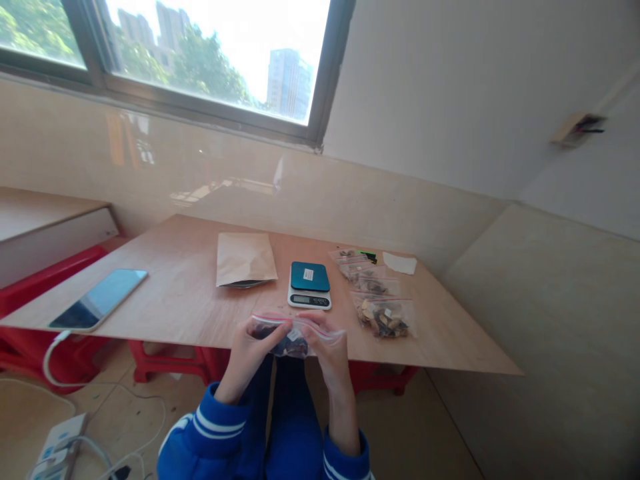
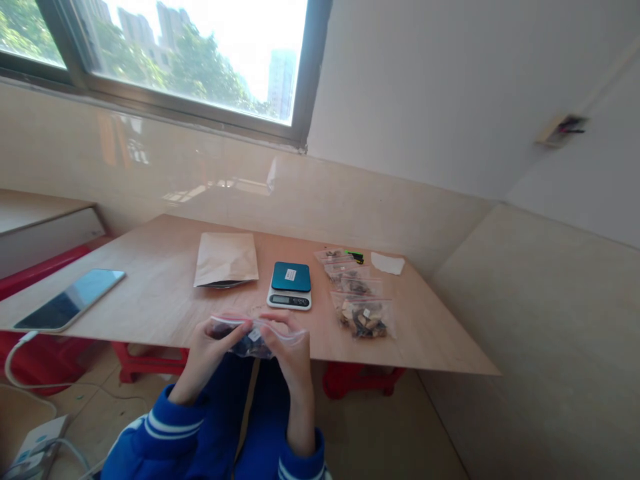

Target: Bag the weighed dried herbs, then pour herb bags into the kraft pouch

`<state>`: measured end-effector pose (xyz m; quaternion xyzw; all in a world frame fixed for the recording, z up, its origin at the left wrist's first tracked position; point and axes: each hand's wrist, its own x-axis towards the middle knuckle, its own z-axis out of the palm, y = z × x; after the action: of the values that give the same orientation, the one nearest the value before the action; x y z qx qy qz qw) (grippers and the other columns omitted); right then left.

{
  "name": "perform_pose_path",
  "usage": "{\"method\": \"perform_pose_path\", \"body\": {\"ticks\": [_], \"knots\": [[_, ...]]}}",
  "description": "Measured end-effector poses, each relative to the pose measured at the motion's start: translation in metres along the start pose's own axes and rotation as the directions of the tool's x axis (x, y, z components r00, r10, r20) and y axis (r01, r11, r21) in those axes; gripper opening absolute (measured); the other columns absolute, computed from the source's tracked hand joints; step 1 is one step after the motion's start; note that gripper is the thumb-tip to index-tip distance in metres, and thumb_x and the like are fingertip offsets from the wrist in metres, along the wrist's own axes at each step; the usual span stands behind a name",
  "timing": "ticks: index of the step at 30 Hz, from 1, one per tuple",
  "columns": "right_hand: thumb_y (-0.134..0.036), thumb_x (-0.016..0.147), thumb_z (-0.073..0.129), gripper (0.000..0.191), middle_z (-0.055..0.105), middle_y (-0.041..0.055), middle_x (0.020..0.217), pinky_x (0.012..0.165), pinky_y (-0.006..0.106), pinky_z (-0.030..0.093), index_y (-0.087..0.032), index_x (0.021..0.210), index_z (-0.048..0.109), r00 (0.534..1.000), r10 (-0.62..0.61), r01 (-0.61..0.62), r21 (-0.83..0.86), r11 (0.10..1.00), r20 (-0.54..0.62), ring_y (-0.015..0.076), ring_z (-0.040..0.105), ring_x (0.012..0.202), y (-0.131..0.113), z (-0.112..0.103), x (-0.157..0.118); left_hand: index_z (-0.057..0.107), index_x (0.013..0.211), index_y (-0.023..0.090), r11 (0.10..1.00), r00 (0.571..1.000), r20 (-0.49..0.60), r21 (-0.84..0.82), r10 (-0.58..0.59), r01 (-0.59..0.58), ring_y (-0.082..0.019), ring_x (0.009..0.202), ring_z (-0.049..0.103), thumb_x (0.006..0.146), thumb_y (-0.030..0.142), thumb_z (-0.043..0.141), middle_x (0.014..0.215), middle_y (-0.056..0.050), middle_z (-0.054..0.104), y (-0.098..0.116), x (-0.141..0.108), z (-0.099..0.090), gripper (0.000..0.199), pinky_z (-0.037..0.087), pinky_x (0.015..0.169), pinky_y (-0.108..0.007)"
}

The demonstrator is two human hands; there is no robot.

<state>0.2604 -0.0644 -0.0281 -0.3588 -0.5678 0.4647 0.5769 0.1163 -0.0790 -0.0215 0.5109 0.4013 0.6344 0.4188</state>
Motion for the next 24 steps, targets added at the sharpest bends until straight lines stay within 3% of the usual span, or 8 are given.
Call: {"method": "perform_pose_path", "body": {"ticks": [6, 12, 15, 18, 20, 24], "knots": [[-0.031, 0.079, 0.071, 0.016, 0.068, 0.0027, 0.081, 0.082, 0.034, 0.050, -0.019, 0.069, 0.069, 0.988, -0.125, 0.120, -0.067, 0.991, -0.087, 0.0181, 0.064, 0.083, 0.002, 0.013, 0.005, 0.071, 0.075, 0.016, 0.990, 0.993, -0.071, 0.109, 0.094, -0.086, -0.016, 0.076, 0.068, 0.076, 0.028, 0.071, 0.077, -0.003, 0.072, -0.002, 0.000, -0.001, 0.012, 0.055, 0.070, -0.024], [-0.029, 0.081, 0.069, 0.013, 0.068, 0.0030, 0.080, 0.081, 0.035, 0.050, -0.020, 0.071, 0.069, 0.964, -0.240, 0.214, -0.200, 0.956, -0.115, 0.0187, 0.063, 0.082, -0.005, 0.020, 0.003, 0.070, 0.074, 0.016, 0.977, 0.984, -0.109, 0.175, 0.138, -0.118, -0.015, 0.070, 0.065, 0.076, 0.030, 0.071, 0.072, -0.001, 0.069, -0.002, -0.002, -0.003, 0.015, 0.052, 0.066, -0.024], [-0.031, 0.081, 0.068, 0.015, 0.068, 0.0035, 0.080, 0.082, 0.035, 0.050, -0.020, 0.071, 0.070, 0.969, -0.225, 0.199, -0.219, 0.955, -0.101, 0.0193, 0.063, 0.083, -0.005, 0.018, 0.004, 0.068, 0.070, 0.016, 0.980, 0.986, -0.094, 0.160, 0.138, -0.122, -0.014, 0.069, 0.063, 0.077, 0.032, 0.071, 0.070, 0.000, 0.067, -0.002, -0.002, -0.003, 0.018, 0.050, 0.065, -0.023], [-0.036, 0.079, 0.069, 0.020, 0.068, 0.0033, 0.076, 0.075, 0.032, 0.051, -0.018, 0.071, 0.070, 0.988, -0.118, 0.100, -0.168, 0.981, -0.101, 0.0185, 0.063, 0.078, -0.002, 0.006, 0.007, 0.069, 0.077, 0.017, 0.988, 0.998, -0.013, 0.140, 0.069, -0.067, -0.016, 0.075, 0.065, 0.081, 0.036, 0.066, 0.076, -0.002, 0.069, -0.004, 0.002, -0.006, 0.020, 0.051, 0.069, -0.025], [-0.039, 0.077, 0.071, 0.022, 0.067, 0.0019, 0.070, 0.065, 0.029, 0.051, -0.017, 0.076, 0.070, 0.987, -0.030, 0.012, -0.112, 0.994, -0.160, 0.0162, 0.062, 0.068, 0.002, -0.008, 0.009, 0.069, 0.081, 0.017, 0.991, 0.999, 0.014, 0.130, 0.040, -0.042, -0.017, 0.077, 0.065, 0.085, 0.039, 0.060, 0.078, -0.003, 0.071, -0.007, 0.006, -0.012, 0.025, 0.051, 0.072, -0.026], [-0.039, 0.070, 0.076, 0.046, 0.061, -0.0024, 0.066, 0.055, 0.025, 0.049, -0.017, 0.109, 0.064, 0.942, 0.011, -0.028, -0.048, 0.998, -0.334, 0.0128, 0.058, 0.058, 0.009, -0.048, 0.008, 0.068, 0.078, 0.016, 0.990, 1.000, -0.016, 0.143, 0.013, -0.010, -0.017, 0.071, 0.065, 0.084, 0.044, 0.058, 0.074, -0.004, 0.071, -0.012, 0.015, -0.032, 0.031, 0.051, 0.071, -0.028]]}}
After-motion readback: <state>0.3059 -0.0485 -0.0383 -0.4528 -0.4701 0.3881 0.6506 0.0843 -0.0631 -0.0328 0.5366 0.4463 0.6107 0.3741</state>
